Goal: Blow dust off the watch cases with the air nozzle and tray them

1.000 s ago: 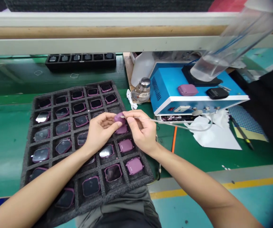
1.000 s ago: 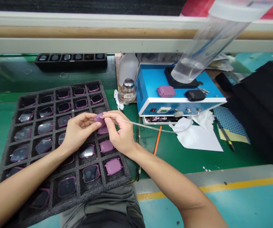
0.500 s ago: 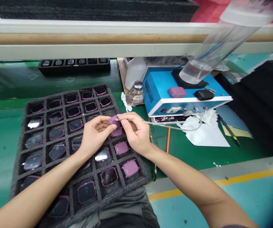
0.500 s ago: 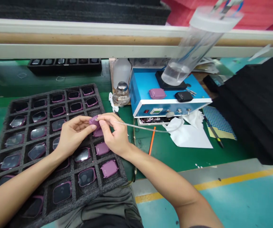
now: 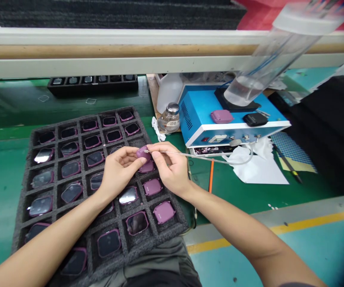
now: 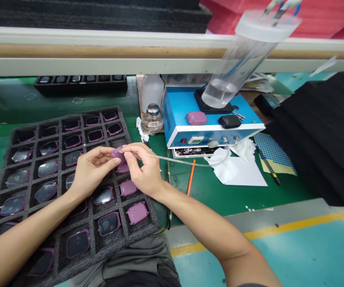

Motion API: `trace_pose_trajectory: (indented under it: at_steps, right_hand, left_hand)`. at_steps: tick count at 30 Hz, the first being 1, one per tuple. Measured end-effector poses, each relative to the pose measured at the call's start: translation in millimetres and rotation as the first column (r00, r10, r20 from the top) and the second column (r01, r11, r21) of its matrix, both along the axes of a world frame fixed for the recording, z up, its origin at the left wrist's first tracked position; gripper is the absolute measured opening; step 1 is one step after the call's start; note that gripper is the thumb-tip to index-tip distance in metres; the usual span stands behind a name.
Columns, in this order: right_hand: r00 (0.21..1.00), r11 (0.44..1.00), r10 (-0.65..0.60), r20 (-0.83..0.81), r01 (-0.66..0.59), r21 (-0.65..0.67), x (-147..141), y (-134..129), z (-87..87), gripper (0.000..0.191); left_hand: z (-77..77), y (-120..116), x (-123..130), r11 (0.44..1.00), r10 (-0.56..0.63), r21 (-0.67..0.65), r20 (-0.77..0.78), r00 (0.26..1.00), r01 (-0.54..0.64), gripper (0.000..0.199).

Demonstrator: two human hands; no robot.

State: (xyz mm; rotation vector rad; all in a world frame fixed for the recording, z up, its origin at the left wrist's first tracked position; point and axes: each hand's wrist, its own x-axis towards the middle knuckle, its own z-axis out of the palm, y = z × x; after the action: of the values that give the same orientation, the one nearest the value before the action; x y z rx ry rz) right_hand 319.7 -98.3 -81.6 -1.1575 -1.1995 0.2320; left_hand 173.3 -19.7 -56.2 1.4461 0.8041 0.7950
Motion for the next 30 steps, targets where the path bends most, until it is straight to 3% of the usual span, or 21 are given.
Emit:
trace_pose_trajectory:
  at_steps: [14,21,23,26,28,30]
  right_hand:
    - [0.999,1.0,0.003,-0.034,-0.003,0.016,-1,0,0.6,0.013]
    - [0.997,1.0,-0.012,-0.078,0.013,0.006,0,-5,1.3,0.014]
    - [0.994,1.0,-0.018,-0.111,0.018,-0.005,1,-6,-1.0,0.015]
    - [0.988,1.0,-0.028,-0.155,0.026,-0.013,3,-4,-5.8,0.017]
    - [0.985,0.999,-0.037,-0.169,0.034,-0.019,5,-2,-8.4,0.017]
    - [0.983,0.999,-0.047,-0.177,0.043,-0.025,6,0,-9.9,0.017]
  left_hand:
    - [5.3,-1,4,1.0,0.017,0.024,-0.029,0.999,-0.016,0.033]
    - [13.7,5,5,0.988,-0.017,0.151,-0.169,0.986,0.043,0.028]
    - [17.7,20,7,0.949,-0.019,0.295,-0.298,0.954,0.111,0.028]
    - [25.1,51,16,0.799,-0.016,0.488,-0.567,0.824,0.352,0.032]
    - [30.2,68,24,0.696,-0.103,0.424,-0.739,0.665,0.579,0.035]
    - [34.6,80,32,0.62,-0.121,0.367,-0.828,0.547,0.693,0.035]
